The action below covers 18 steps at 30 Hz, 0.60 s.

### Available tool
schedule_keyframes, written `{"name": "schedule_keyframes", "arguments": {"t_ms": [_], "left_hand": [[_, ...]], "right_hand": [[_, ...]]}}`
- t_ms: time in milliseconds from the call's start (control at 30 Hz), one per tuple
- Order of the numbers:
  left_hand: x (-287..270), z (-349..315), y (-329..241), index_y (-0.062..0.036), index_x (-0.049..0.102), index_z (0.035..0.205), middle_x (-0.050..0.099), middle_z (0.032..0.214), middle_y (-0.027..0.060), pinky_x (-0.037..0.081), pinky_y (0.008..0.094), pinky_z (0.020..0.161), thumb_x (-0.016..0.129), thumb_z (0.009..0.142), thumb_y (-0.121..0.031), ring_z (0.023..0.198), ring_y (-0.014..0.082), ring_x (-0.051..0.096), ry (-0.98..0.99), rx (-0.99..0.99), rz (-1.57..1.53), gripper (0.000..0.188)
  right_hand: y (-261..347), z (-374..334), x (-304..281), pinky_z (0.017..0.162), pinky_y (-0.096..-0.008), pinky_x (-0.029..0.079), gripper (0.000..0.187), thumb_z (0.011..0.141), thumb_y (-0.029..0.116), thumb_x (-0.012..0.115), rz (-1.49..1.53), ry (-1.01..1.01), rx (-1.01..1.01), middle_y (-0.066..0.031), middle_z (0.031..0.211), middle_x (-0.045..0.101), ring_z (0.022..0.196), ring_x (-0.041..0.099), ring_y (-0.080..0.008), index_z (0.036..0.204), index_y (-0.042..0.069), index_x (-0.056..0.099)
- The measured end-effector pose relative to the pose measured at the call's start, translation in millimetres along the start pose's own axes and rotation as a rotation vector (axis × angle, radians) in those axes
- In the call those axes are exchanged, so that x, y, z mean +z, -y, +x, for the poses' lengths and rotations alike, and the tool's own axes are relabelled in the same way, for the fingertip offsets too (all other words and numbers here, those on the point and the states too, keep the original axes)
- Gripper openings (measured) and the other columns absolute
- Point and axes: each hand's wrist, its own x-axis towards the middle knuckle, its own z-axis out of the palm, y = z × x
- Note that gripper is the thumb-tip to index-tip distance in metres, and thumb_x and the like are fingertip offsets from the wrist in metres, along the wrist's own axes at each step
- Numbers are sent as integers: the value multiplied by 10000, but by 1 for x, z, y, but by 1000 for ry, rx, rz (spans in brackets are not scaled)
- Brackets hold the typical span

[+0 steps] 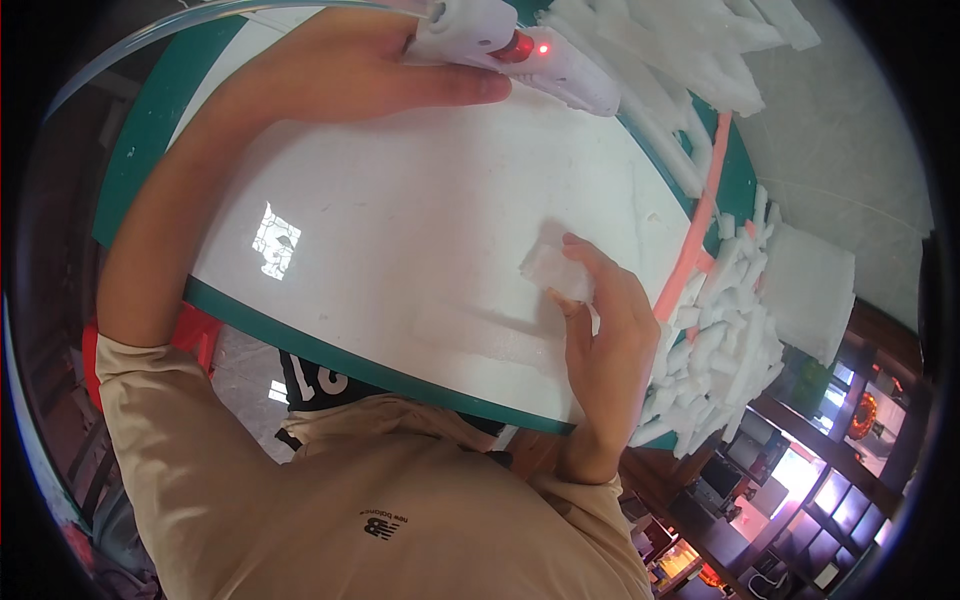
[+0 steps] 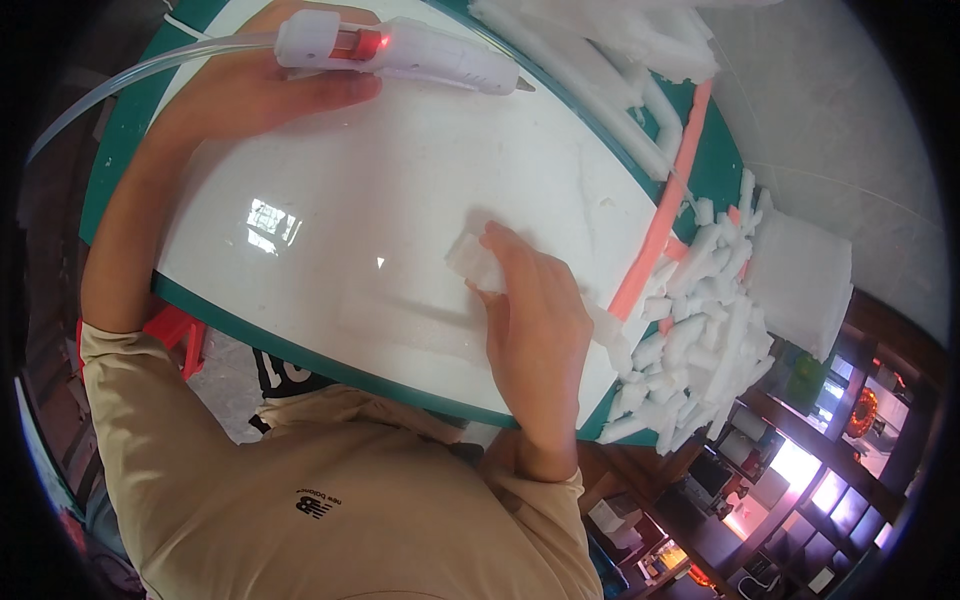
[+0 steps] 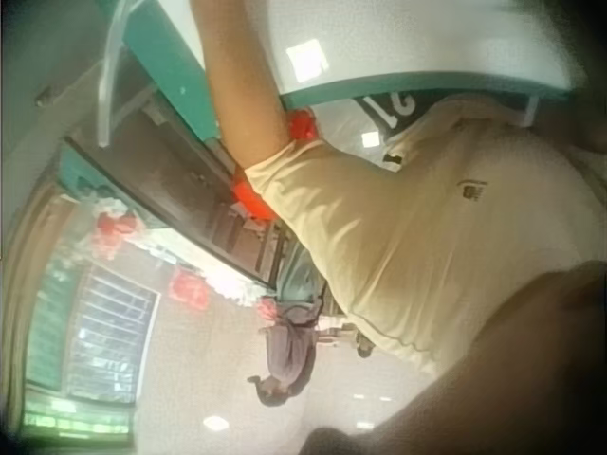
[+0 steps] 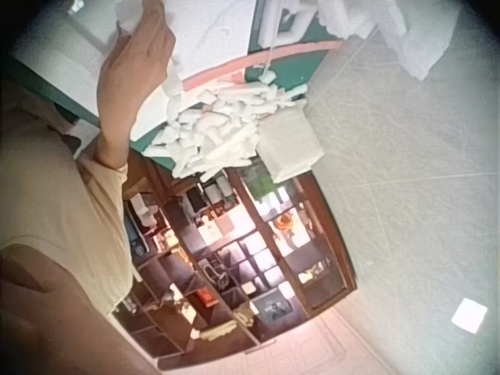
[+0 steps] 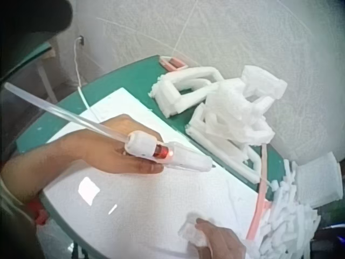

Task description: Gluing white foam blocks together using a hot glue gun.

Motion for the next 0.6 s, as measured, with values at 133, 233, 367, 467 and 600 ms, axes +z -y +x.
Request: {"name": "schedule_keyframes", "arguments": {"t_ms": [133, 233, 367, 467, 600], "left_hand": [[-1, 5, -4, -79, 685, 1108, 676, 896, 101, 514, 305, 744, 731, 873, -309, 825, 217, 654, 91, -7, -80, 332], [0, 6, -3, -60, 681, 1051, 660, 828, 110, 506, 312, 715, 725, 872, -282, 773, 213, 642, -13, 71, -100, 289], [-10, 13, -4, -107, 697, 1131, 696, 944, 108, 487, 320, 761, 710, 879, -346, 823, 242, 642, 128, 143, -166, 348], [-7, 12, -1, -98, 697, 1123, 698, 921, 115, 489, 329, 749, 703, 883, -331, 813, 249, 644, 87, 175, -141, 334], [-2, 9, 1, -95, 699, 1111, 699, 905, 123, 490, 353, 751, 684, 882, -391, 795, 272, 644, 55, 110, -68, 374]], "right_hand": [[0, 1, 1, 708, -331, 505, 370, 779, -49, 691, -13, -8, -5, -71, 1128, 693, 868, 626, -281, 1125, 57, 615], [-1, 0, 2, 701, -336, 503, 373, 776, -46, 693, -7, -10, -12, -74, 1118, 691, 834, 613, -282, 1126, 56, 615], [-2, -1, 0, 689, -344, 500, 376, 782, -16, 706, 9, -18, -20, -85, 1090, 687, 787, 592, -287, 1139, 57, 615], [0, -2, -3, 775, -407, 502, 438, 767, -21, 692, 66, 25, 40, -118, 1031, 659, 952, 610, -330, 1179, 89, 593], [-3, -3, -1, 783, -411, 501, 407, 811, 37, 690, 54, 1, -15, -133, 1055, 656, 952, 612, -339, 1201, 86, 584]]}}
